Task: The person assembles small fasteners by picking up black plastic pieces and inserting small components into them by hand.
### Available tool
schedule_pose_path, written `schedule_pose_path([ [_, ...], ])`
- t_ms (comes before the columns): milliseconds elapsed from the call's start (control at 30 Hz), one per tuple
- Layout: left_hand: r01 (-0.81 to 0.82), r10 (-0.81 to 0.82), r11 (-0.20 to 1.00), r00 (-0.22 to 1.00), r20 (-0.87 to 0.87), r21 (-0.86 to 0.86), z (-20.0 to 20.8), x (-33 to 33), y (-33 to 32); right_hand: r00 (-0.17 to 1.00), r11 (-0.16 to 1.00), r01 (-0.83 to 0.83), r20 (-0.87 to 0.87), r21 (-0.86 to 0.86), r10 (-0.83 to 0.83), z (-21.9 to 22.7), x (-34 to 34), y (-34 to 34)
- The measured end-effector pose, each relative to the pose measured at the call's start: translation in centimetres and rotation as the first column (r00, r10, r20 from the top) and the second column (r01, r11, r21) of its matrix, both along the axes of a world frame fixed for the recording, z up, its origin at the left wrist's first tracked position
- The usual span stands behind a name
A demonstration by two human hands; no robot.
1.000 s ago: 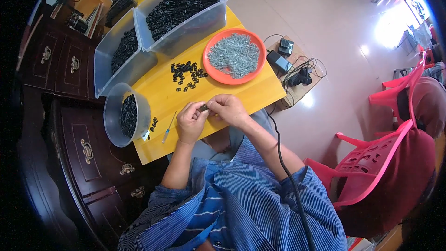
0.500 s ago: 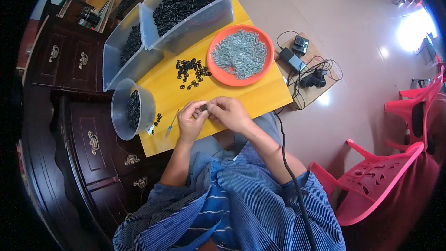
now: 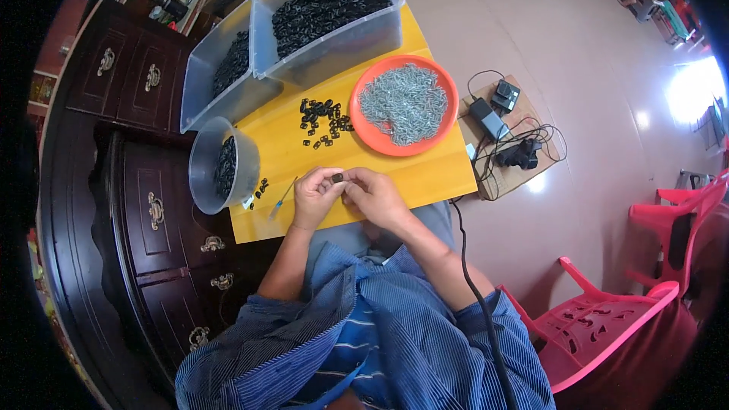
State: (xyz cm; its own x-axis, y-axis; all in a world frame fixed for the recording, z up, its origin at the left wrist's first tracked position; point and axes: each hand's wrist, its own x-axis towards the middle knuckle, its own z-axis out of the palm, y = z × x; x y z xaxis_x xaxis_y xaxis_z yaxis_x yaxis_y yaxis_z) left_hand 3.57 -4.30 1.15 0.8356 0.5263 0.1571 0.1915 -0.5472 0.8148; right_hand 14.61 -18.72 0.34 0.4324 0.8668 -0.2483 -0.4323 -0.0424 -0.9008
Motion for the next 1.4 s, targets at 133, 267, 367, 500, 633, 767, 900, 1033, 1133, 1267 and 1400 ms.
schedule_pose_path([
  [133, 0.008, -0.006, 0.999, 0.999, 0.042, -0.040, 0.3, 0.3, -0.3, 0.999, 0.998, -0.044, -0.013, -0.037, 0.044, -0.6, 0.2, -0.1],
  [267, 0.019, -0.019, 1.000, 1.000, 0.012, -0.002, 0.5, 0.1, -0.3, 0.998, 0.999, -0.020, 0.058, -0.034, 0.022, -0.8, 0.0, -0.1],
  [367, 0.039, -0.038, 0.998, 0.999, -0.028, 0.056, 1.6, 0.2, -0.7, 0.997, 0.998, 0.011, 0.075, -0.065, -0.006, -0.7, -0.1, -0.2],
  [500, 0.105, -0.096, 0.979, 0.994, -0.057, 0.175, 3.0, 0.2, -1.1, 0.995, 0.997, 0.045, 0.097, -0.065, -0.039, -0.8, 0.2, -0.2],
  [633, 0.118, -0.117, 0.983, 0.993, -0.019, 0.140, 3.6, 0.2, -1.2, 0.999, 0.999, 0.049, 0.016, -0.013, -0.049, -0.9, 0.4, 0.0],
  [767, 0.149, -0.148, 0.983, 0.989, -0.013, 0.104, 4.0, 0.0, -1.1, 0.998, 0.998, 0.059, 0.017, -0.015, -0.059, -0.9, 0.1, 0.3],
  [900, 0.201, -0.203, 0.979, 0.978, -0.040, -0.043, 4.8, -0.6, -0.7, 0.966, 0.993, 0.105, 0.241, -0.052, -0.089, -0.8, -0.3, 0.1],
  [1033, 0.255, -0.258, 0.966, 0.962, -0.090, -0.043, 6.1, -1.6, 0.5, 0.987, 0.998, 0.015, 0.162, -0.066, -0.004, -0.3, -0.4, -0.3],
  [1133, 0.341, -0.333, 0.940, 0.927, -0.173, 0.020, 7.4, -2.2, 3.4, 0.989, 0.996, 0.003, 0.150, -0.092, 0.011, -0.1, -0.6, -0.4],
  [1267, 0.052, -0.017, 0.949, 0.993, -0.113, 0.312, 11.9, -2.1, 10.7, 0.995, 0.997, 0.050, 0.089, -0.060, -0.045, -0.2, -0.6, 0.0],
  [1400, -0.313, 0.201, 0.892, 0.921, 0.335, 0.326, 17.8, -0.8, 13.1, 0.989, 0.989, 0.121, 0.092, -0.086, -0.113, -0.2, -0.7, -0.1],
])
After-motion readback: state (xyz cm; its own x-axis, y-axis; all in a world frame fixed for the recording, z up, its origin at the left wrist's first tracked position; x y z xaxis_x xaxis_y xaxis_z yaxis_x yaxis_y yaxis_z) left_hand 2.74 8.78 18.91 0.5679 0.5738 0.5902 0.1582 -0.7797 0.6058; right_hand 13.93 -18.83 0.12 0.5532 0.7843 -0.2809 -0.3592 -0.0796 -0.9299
